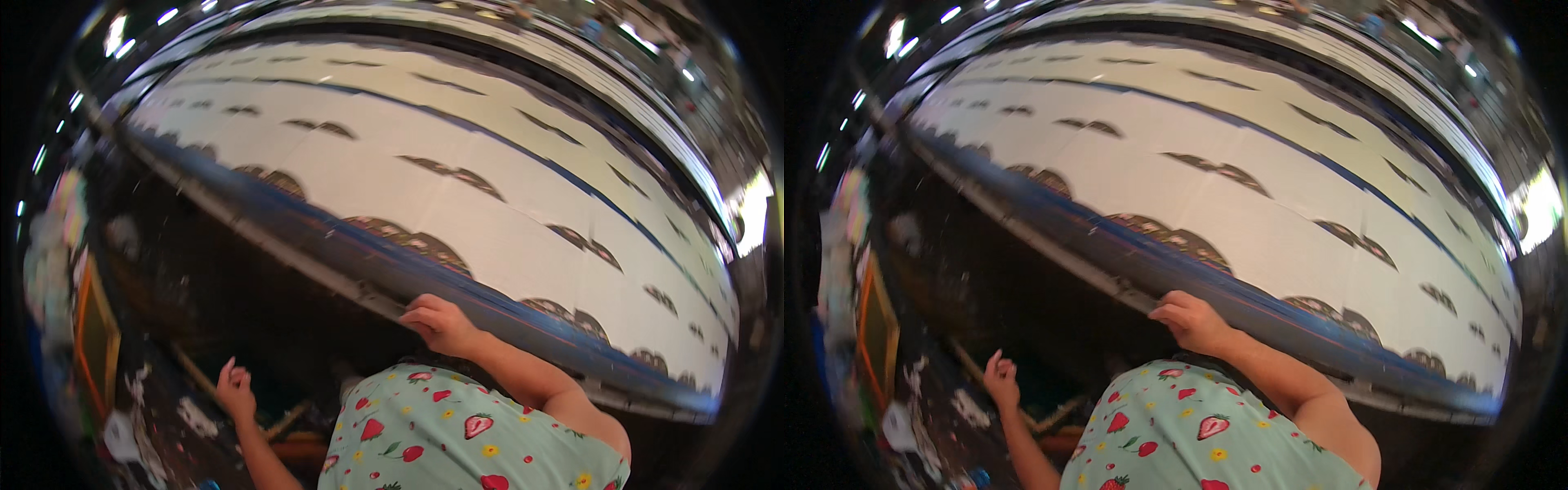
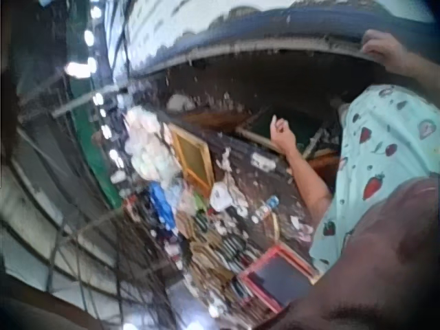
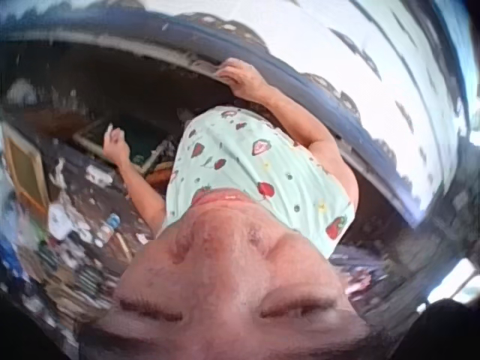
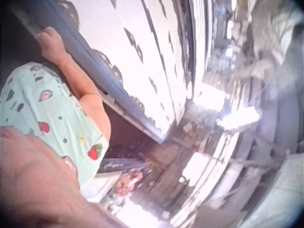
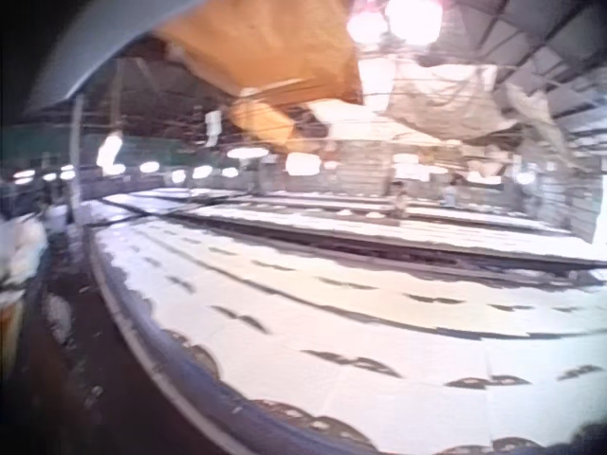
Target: The person mixes green ink in a small container using a stick, then pours the ink onto a screen printing frame and spreads it evenly with a squeegee. The person handles the frame and tools on a cluttered workbench.
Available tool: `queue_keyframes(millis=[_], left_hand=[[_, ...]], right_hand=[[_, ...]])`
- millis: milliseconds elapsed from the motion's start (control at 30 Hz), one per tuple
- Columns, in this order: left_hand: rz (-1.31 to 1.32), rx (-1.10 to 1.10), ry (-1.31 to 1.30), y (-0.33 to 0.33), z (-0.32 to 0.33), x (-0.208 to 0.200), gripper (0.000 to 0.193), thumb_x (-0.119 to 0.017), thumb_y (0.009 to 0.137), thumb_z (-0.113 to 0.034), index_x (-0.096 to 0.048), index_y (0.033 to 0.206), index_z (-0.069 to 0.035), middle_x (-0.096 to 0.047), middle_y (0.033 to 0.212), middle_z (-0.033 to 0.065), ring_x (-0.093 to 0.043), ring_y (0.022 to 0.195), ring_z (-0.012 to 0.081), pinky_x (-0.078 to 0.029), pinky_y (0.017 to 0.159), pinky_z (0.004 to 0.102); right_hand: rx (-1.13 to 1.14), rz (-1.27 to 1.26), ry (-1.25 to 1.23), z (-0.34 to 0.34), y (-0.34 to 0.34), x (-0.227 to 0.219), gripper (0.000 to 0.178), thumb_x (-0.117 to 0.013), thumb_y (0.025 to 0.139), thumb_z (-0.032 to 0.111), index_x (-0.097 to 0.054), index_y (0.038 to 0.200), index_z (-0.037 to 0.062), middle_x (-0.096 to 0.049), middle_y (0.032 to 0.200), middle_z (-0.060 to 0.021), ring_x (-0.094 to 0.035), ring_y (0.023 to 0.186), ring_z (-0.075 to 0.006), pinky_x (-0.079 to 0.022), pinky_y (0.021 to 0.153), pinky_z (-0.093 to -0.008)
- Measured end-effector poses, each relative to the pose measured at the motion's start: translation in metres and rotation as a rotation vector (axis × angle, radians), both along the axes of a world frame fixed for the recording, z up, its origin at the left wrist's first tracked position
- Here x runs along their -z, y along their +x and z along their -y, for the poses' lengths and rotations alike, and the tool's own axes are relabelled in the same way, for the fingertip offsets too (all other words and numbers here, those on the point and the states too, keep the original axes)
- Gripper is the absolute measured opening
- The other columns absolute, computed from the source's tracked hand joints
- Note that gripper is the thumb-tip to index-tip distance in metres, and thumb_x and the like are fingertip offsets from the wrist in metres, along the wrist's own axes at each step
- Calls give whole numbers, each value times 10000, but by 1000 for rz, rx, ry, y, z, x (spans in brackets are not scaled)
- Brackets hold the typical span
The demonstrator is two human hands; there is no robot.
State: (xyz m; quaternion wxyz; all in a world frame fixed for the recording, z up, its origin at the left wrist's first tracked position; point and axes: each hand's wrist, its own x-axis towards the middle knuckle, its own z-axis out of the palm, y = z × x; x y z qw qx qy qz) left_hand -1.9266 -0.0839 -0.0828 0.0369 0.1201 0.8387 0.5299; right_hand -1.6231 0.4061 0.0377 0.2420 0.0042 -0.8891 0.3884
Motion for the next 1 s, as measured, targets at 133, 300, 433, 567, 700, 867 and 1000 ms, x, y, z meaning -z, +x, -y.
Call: queue_keyframes(millis=[133, 300, 433, 567, 700, 867, 1000], left_hand=[[95, -48, 47, 0, -37, -11, 478, -783, 956, 68, -781, 1416, -64, -783, 1023, 45, -733, 924, 116, -604, 855, 297], [52, -180, -277, -33, -21, 3, 540, -810, 1043, -163, -662, 1550, -49, -735, 1447, 177, -772, 1189, 347, -619, 995, 452], [62, -395, -535, -65, 27, 46, 805, -840, 1017, -173, -456, 1718, -76, -486, 1732, 195, -475, 1591, 406, -418, 1315, 527], [285, -654, -578, -97, 81, 109, 862, -877, 949, -222, -472, 1672, 13, -541, 1679, 254, -513, 1559, 456, -423, 1312, 517], [557, -837, -596, -133, 129, 157, 943, -851, 935, -226, -386, 1714, 28, -528, 1678, 314, -548, 1528, 486, -468, 1274, 549], [454, -847, -569, -129, 172, 231, 839, -746, 904, -129, -410, 1644, 79, -680, 1436, 398, -684, 1328, 559, -557, 1147, 587], [553, -878, -621, -147, 201, 280, 537, -828, 880, -115, -696, 1343, 120, -741, 1365, 363, -732, 1274, 530, -615, 1064, 572]], right_hand=[[-21, 18, 108, 3, -24, -3, 337, -756, 823, -138, -794, 1082, 73, -710, 967, -118, -737, 820, -344, -608, 677, -441], [9, 45, 130, 26, -57, -14, 199, -829, 899, -89, -786, 1041, 44, -709, 860, -120, -668, 655, -271, -521, 582, -374], [-5, 101, 202, 35, -94, -24, 177, -810, 922, -90, -769, 1047, 29, -700, 827, -120, -630, 634, -268, -479, 568, -378], [-16, 82, 230, 53, -136, -32, 190, -791, 920, -95, -756, 1059, 29, -741, 870, -140, -685, 687, -321, -539, 613, -416], [-23, 198, 288, 78, -158, -47, 183, -781, 922, -83, -748, 1058, 36, -751, 894, -149, -719, 742, -364, -572, 660, -444], [34, 300, 425, 97, -179, -79, 193, -785, 897, -73, -750, 1039, 53, -718, 853, -136, -711, 736, -358, -570, 667, -451], [99, 346, 464, 106, -186, -91, 200, -788, 884, -76, -750, 1030, 56, -701, 833, -132, -708, 731, -355, -558, 658, -448]])
